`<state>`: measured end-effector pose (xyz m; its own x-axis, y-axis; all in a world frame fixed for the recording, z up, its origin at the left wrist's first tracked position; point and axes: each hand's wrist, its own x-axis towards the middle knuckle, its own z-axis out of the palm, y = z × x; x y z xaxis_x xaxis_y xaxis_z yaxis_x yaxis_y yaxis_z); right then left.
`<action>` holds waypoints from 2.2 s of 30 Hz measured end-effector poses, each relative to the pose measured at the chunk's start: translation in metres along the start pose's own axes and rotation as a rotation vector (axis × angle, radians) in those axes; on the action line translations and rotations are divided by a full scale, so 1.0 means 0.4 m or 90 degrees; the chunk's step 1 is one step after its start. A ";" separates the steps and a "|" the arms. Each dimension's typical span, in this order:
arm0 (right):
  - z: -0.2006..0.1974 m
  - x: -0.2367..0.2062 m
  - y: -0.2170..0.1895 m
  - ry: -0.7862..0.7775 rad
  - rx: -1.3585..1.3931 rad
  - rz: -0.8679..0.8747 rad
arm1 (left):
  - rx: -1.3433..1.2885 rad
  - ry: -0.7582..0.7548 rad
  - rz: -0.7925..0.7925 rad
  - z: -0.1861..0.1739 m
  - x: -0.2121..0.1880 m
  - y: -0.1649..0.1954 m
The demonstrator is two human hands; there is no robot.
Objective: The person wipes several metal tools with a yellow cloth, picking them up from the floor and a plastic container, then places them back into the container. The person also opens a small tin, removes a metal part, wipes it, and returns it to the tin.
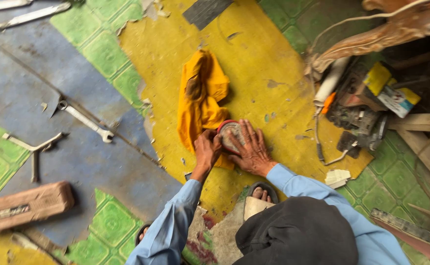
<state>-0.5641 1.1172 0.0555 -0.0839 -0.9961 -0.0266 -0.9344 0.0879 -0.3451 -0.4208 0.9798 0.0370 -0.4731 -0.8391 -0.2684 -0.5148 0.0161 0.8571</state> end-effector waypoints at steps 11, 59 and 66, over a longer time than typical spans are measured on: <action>0.069 -0.001 0.087 0.047 0.162 0.196 | -0.034 -0.069 -0.104 -0.038 0.010 -0.022; -0.064 -0.443 0.558 0.701 1.076 0.884 | -0.332 -0.276 -0.251 -0.003 -0.004 0.022; -0.021 -0.370 0.555 0.771 1.222 0.865 | -0.319 -0.272 -0.250 -0.008 -0.001 0.018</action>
<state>-0.7621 1.2841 -0.0094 -0.6543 -0.0362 -0.7553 0.6945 -0.4241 -0.5813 -0.4222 0.9785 0.0444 -0.6100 -0.4482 -0.6535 -0.3646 -0.5735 0.7336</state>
